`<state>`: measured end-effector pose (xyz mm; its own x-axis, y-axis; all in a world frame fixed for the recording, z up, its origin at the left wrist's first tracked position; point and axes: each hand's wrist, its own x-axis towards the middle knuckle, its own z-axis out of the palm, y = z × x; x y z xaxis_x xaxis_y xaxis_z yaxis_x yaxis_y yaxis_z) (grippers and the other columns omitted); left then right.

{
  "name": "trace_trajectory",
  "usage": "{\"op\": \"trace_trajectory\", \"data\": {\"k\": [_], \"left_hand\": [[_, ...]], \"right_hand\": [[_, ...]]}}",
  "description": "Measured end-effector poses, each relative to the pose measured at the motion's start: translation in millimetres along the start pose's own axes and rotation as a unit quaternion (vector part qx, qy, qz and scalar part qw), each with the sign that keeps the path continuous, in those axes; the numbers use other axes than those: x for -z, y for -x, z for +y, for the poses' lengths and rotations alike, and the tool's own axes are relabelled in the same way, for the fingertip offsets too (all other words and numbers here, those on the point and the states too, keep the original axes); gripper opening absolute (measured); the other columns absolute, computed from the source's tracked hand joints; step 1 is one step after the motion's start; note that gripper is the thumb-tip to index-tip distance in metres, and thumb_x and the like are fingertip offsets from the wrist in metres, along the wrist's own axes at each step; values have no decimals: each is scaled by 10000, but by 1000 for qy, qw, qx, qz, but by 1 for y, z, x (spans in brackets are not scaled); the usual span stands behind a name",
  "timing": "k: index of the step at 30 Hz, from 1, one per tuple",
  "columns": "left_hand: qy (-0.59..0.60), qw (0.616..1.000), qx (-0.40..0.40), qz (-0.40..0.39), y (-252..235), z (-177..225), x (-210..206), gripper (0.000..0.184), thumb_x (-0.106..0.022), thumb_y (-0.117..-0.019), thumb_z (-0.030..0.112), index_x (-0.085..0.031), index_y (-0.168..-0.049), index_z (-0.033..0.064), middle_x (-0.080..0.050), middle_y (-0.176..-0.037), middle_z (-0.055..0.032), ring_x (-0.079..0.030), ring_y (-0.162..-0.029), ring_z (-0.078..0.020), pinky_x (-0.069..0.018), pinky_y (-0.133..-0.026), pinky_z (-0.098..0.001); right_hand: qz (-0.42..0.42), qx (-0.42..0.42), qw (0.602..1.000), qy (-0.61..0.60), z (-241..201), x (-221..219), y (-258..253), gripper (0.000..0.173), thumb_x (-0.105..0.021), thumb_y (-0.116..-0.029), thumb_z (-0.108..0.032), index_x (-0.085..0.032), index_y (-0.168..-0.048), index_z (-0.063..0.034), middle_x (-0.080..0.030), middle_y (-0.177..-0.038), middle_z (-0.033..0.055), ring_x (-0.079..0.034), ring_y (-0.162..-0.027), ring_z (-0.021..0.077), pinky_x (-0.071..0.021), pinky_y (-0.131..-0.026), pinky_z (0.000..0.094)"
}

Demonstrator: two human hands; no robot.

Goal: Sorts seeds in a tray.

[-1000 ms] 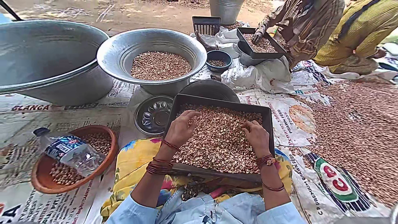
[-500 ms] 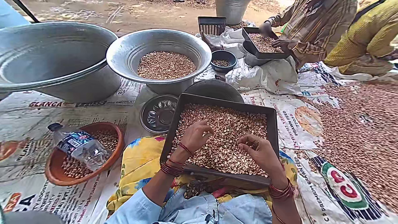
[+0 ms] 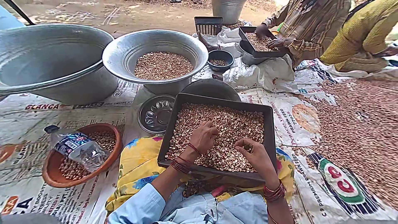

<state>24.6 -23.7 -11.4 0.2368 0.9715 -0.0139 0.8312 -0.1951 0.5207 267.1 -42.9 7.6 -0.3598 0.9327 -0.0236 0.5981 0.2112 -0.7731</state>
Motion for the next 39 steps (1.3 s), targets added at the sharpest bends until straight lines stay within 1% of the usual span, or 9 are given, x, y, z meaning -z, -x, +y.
{"op": "trace_trajectory", "data": {"k": [3,4,7,17,21,25,28,34,39], "left_hand": [[208,973,-84,-56,7,-23,17,169,-705,-926,165,-760,-1041,54,-663,-984,-88,-612,-870,-175,-509,-787,-357],[334,928,-130,-101,11,-32,22,121,-705,-920,156,-741,-1000,73,-668,-952,24,-625,-836,-36,-536,-759,-220],[522,820,-174,-160,24,-43,38,108,-701,-950,189,-753,-1035,147,-739,-1006,118,-674,-891,27,-558,-773,-164],[369,928,-11,-55,37,-59,41,132,-623,-958,122,-698,-1052,68,-674,-854,122,-539,-642,80,-452,-605,-122],[242,962,65,-105,46,-61,56,198,-621,-1010,205,-691,-1142,76,-681,-822,40,-530,-583,-2,-468,-579,-222],[35,944,231,-232,57,-48,64,400,-686,-989,385,-690,-1274,104,-745,-1012,-158,-715,-904,-327,-529,-899,-573],[-48,925,243,-288,60,-32,41,597,-739,-929,438,-609,-1368,55,-697,-1191,-227,-639,-1163,-426,-447,-1021,-637],[9,937,245,-249,34,21,0,738,-710,-901,183,-343,-1494,-57,-638,-1223,-279,-629,-1171,-435,-488,-997,-575],[188,952,157,-181,10,37,-6,768,-597,-988,122,-156,-1584,-75,-507,-1436,-317,-525,-1344,-401,-395,-1127,-541]], "right_hand": [[-27,27,997,60,-11,-22,-7,164,-678,-977,-213,-785,-1065,-125,-742,-989,54,-682,-822,192,-556,-766,429],[-28,45,995,88,-15,-30,-10,170,-674,-973,-206,-791,-1065,-124,-737,-977,80,-686,-830,232,-552,-765,464],[-28,64,983,172,-25,-52,-19,175,-677,-961,-188,-794,-1079,-133,-728,-988,126,-712,-875,311,-556,-744,520],[-70,63,977,190,-36,-62,-20,181,-684,-947,-194,-757,-1074,-87,-710,-996,141,-700,-870,327,-544,-723,519],[-156,136,974,-89,-48,-37,-2,249,-709,-954,-258,-719,-1157,-113,-716,-994,-15,-653,-789,46,-555,-702,233],[-111,-82,980,144,-41,5,8,528,-733,-954,-324,-579,-1437,-179,-683,-1266,116,-691,-1069,288,-553,-890,503],[-134,-268,914,275,-19,14,11,706,-766,-920,-400,-482,-1515,-147,-619,-1380,192,-631,-1213,395,-490,-981,605],[-197,-229,923,239,-10,-18,13,855,-811,-848,-504,-449,-1531,-139,-598,-1402,185,-618,-1229,380,-490,-993,592],[-113,-197,967,112,-13,-42,-11,927,-785,-877,-244,-262,-1583,49,-529,-1467,260,-556,-1335,367,-422,-1120,521]]}}
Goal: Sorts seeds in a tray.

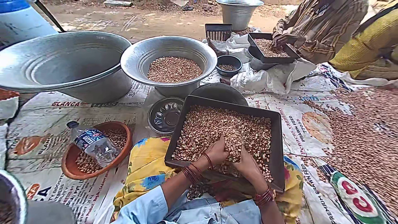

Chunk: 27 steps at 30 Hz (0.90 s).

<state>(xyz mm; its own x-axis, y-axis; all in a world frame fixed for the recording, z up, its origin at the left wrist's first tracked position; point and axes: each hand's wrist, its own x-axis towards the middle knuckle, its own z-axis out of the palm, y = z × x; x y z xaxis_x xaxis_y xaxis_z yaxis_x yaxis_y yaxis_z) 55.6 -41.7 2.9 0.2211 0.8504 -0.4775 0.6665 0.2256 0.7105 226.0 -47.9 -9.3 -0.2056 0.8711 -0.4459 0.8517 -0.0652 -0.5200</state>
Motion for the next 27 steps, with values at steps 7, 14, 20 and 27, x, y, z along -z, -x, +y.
{"op": "trace_trajectory", "data": {"k": [7,14,20,27], "left_hand": [[191,941,-239,146,-3,1,38,430,-485,-1012,7,-510,-1441,31,-534,-1456,-159,-678,-1096,-173,-599,-864,-331],[-150,936,-39,317,-17,-44,82,208,-625,-999,138,-776,-1141,130,-658,-1262,-188,-614,-1192,-383,-494,-979,-556],[-205,929,-7,309,-34,-47,75,233,-586,-1032,166,-757,-1188,137,-627,-1295,-196,-588,-1222,-399,-516,-934,-554],[-163,935,-25,314,-37,-54,78,223,-639,-1001,208,-759,-1148,91,-662,-1238,-188,-615,-1187,-385,-505,-956,-564]], "right_hand": [[177,219,915,-289,3,34,-1,449,-558,-983,-49,-527,-1422,41,-556,-1461,174,-574,-1287,146,-481,-1047,283],[245,218,899,-292,21,52,11,301,-539,-987,-42,-658,-1263,-39,-678,-1278,77,-734,-938,130,-642,-745,295],[236,182,914,-276,36,41,15,254,-572,-978,-59,-690,-1202,-50,-709,-1212,55,-731,-908,109,-637,-758,286],[229,181,922,-256,36,36,15,239,-576,-986,-85,-697,-1189,-54,-726,-1163,44,-723,-912,83,-617,-769,246]]}}
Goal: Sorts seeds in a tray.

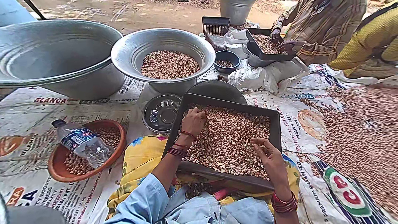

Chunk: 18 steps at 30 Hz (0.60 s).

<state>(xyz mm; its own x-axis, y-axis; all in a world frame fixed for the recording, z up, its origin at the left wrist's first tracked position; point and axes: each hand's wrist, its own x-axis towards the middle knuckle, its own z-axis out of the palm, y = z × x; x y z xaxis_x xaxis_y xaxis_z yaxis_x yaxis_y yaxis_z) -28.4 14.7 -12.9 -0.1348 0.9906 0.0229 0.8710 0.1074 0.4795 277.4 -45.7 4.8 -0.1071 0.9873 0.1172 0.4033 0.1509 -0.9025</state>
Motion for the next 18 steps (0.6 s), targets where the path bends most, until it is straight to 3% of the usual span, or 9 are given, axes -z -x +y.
{"op": "trace_trajectory", "data": {"k": [3,6,8,10,12,15,16,18], "left_hand": [[130,991,38,20,5,-14,12,262,-698,-983,245,-742,-1049,-5,-731,-1007,-190,-697,-969,-341,-510,-920,-560],[263,961,69,-49,13,-28,19,218,-667,-1009,193,-677,-1088,-10,-738,-945,-90,-729,-798,-124,-604,-811,-320],[270,957,42,-94,25,-25,20,158,-672,-985,104,-682,-1091,-13,-726,-941,-81,-710,-750,-98,-605,-763,-284],[169,977,28,-127,35,-16,19,161,-671,-979,113,-720,-1108,31,-735,-937,-93,-702,-783,-158,-578,-804,-356],[80,984,34,-155,41,-4,15,214,-659,-984,135,-729,-1165,45,-731,-1009,-165,-699,-932,-304,-529,-912,-498],[25,981,38,-188,41,6,6,252,-626,-1001,149,-711,-1207,34,-719,-1109,-211,-672,-1097,-386,-481,-1001,-565],[21,980,32,-195,41,7,5,256,-625,-1002,149,-704,-1215,30,-714,-1121,-216,-668,-1106,-390,-479,-1009,-566],[41,978,1,-205,41,4,8,239,-654,-987,145,-714,-1179,16,-721,-1043,-205,-683,-1006,-361,-494,-959,-545]], "right_hand": [[-10,13,999,30,-1,-2,0,228,-592,-986,-96,-705,-1182,-65,-735,-1146,33,-718,-949,60,-606,-810,232],[-23,16,998,56,-1,-3,3,228,-602,-985,-104,-709,-1184,-75,-737,-1145,28,-717,-952,58,-600,-835,238],[-29,15,997,65,2,-3,4,228,-603,-988,-119,-711,-1185,-80,-739,-1140,31,-721,-936,67,-603,-829,247],[-32,19,996,80,4,-4,5,228,-601,-991,-140,-713,-1182,-87,-744,-1128,26,-722,-901,66,-601,-804,244],[-32,26,995,96,4,-4,6,231,-596,-993,-155,-716,-1181,-92,-746,-1122,23,-722,-884,63,-599,-793,243],[-37,28,993,112,3,-3,9,235,-599,-997,-149,-715,-1192,-90,-747,-1132,31,-723,-913,83,-596,-818,270],[-43,20,991,122,3,-1,9,241,-601,-1000,-157,-714,-1203,-94,-748,-1133,30,-724,-937,98,-593,-838,294],[-64,-18,985,156,2,5,11,259,-611,-1012,-193,-708,-1241,-119,-745,-1141,34,-725,-983,150,-589,-874,383]]}}
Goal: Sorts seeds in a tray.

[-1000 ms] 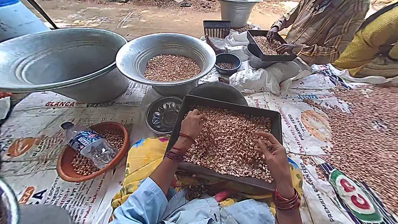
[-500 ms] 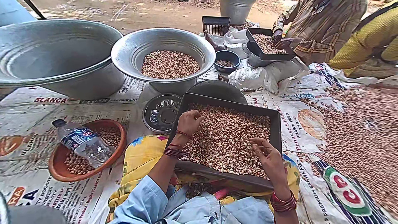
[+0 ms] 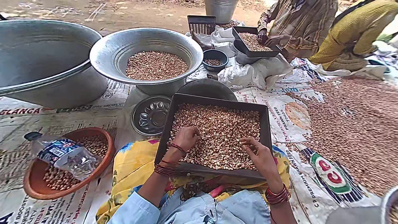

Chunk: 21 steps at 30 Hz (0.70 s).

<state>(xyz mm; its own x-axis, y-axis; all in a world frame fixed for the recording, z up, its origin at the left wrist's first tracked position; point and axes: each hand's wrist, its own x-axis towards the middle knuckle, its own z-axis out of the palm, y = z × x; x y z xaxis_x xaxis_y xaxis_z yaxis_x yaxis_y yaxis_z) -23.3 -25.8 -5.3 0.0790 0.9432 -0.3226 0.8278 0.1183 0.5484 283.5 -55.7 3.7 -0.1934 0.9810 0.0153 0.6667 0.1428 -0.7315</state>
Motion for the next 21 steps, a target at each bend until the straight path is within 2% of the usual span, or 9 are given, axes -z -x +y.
{"op": "trace_trajectory", "data": {"k": [3,5,6,8,10,12,15,18,21], "left_hand": [[148,967,-166,-128,13,-18,16,131,-706,-947,94,-741,-1048,17,-743,-908,-62,-701,-807,-140,-577,-818,-355],[313,868,-278,-265,17,-33,22,177,-685,-937,96,-749,-1097,58,-778,-1013,26,-732,-912,-50,-603,-856,-247],[357,849,-288,-264,19,-36,24,215,-685,-948,128,-735,-1148,66,-777,-1063,20,-739,-951,-70,-608,-875,-256],[291,929,-210,-91,19,-36,29,250,-669,-948,115,-685,-1192,60,-753,-1042,-3,-731,-863,-96,-616,-782,-277],[53,996,-39,59,9,-26,29,336,-701,-967,146,-670,-1293,74,-717,-1186,-129,-709,-1011,-286,-557,-889,-488],[-95,991,67,63,-3,-14,16,424,-698,-963,177,-627,-1369,77,-605,-1374,-220,-586,-1265,-424,-465,-1024,-617],[-137,989,55,14,-5,13,-10,466,-636,-952,79,-565,-1408,12,-546,-1442,-236,-558,-1300,-436,-466,-1031,-609],[-84,995,8,-44,-6,31,-28,553,-642,-911,37,-501,-1440,-39,-548,-1437,-237,-564,-1298,-412,-444,-1061,-585],[109,993,-23,-40,-9,26,-35,604,-680,-869,8,-478,-1431,-82,-598,-1349,-269,-581,-1279,-367,-426,-1095,-536]], "right_hand": [[-62,-86,993,57,0,10,3,317,-635,-1019,-241,-675,-1320,-149,-721,-1195,80,-704,-1027,264,-542,-898,535],[-86,-136,983,91,4,14,5,395,-651,-1014,-281,-624,-1387,-154,-675,-1280,130,-679,-1094,321,-519,-938,583],[-90,-158,977,110,5,16,5,441,-662,-1009,-298,-595,-1418,-148,-654,-1311,154,-667,-1119,343,-508,-949,594],[-96,-202,963,153,4,16,4,508,-683,-997,-303,-551,-1457,-133,-642,-1323,186,-655,-1146,370,-497,-966,597],[-117,-237,943,203,-2,11,0,524,-686,-992,-313,-534,-1462,-140,-685,-1257,151,-666,-1134,346,-499,-960,571],[-139,-251,927,243,-11,1,-5,589,-698,-974,-344,-485,-1479,-130,-707,-1187,144,-675,-1109,348,-507,-934,568],[-163,-236,927,240,-29,-24,-15,731,-702,-965,-329,-354,-1561,-87,-668,-1252,212,-661,-1151,388,-507,-961,572],[-171,-184,952,176,-49,-52,-25,801,-669,-957,-194,-234,-1608,-25,-568,-1414,238,-624,-1235,371,-496,-1021,529],[-152,-99,982,47,-67,-69,-33,769,-611,-962,-85,-226,-1625,-32,-441,-1553,244,-533,-1364,353,-443,-1109,493]]}}
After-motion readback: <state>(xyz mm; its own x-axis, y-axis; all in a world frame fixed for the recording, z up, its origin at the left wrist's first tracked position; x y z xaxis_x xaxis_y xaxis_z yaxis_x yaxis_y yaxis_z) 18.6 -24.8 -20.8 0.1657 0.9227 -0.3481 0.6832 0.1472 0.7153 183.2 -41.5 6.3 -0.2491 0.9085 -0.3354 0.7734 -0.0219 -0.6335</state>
